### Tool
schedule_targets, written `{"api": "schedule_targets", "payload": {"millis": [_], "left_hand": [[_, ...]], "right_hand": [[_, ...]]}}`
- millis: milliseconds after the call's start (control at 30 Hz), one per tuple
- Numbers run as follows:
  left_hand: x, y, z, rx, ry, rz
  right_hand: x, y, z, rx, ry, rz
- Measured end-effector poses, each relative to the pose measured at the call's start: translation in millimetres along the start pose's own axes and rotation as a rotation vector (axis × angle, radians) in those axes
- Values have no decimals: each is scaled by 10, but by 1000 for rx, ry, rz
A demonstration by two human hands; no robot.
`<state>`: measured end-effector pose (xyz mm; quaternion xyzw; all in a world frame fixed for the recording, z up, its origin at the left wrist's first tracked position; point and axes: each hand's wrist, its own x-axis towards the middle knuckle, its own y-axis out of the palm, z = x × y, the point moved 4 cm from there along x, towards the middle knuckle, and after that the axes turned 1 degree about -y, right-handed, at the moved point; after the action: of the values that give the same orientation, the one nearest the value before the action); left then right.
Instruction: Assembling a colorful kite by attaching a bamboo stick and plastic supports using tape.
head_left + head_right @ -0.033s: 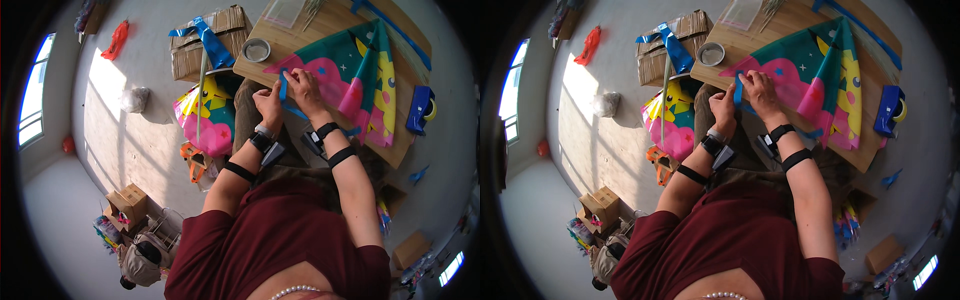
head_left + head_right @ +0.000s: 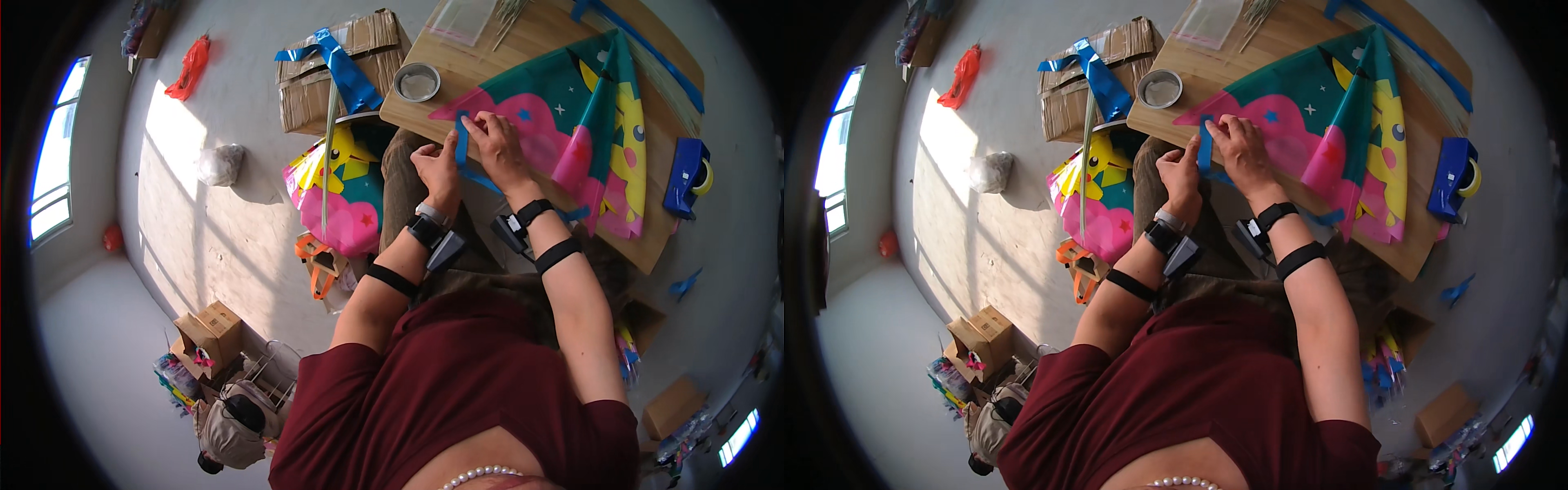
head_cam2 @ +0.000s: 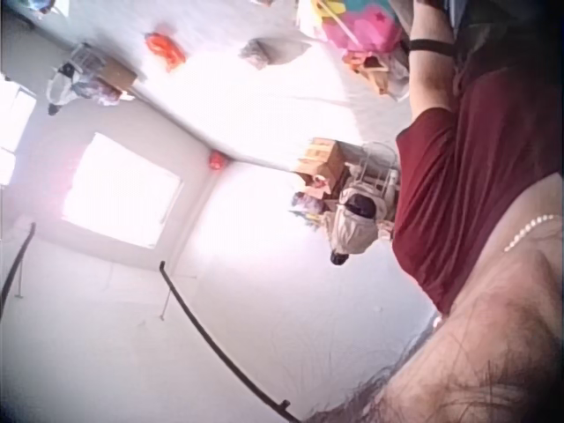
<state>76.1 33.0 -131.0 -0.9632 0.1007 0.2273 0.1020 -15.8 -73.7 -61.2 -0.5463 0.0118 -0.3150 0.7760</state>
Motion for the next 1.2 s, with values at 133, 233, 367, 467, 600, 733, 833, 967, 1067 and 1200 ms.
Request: {"api": "schedule_targets", "payload": {"millis": [133,233,367,467,600,733,833,967,1067,1200], "left_hand": [[278,98,219,-105,-81,303],[355,113,155,-149,-86,366],[228,175,-88,-201,-85,452],[220,143,-152,-177,-166,493],[221,126,-163,-121,-153,460],[182,127,-196,-92,-160,474],[205,103,-214,-81,-152,461],[231,140,-175,-84,-117,423],[245,156,-135,-115,-93,417],[215,161,-141,-91,-114,391]], "right_hand": [[-8,19,-41,14,32,-9],[0,15,-10,15,7,-87],[-24,45,-34,44,41,-101],[-39,36,-26,42,60,-100],[-42,37,-34,65,85,-86],[-55,52,-49,58,86,-95],[-40,77,-34,72,80,-104],[-43,81,-50,117,79,-116],[-51,73,-34,112,75,-85],[-57,101,-76,83,71,-54]]}}
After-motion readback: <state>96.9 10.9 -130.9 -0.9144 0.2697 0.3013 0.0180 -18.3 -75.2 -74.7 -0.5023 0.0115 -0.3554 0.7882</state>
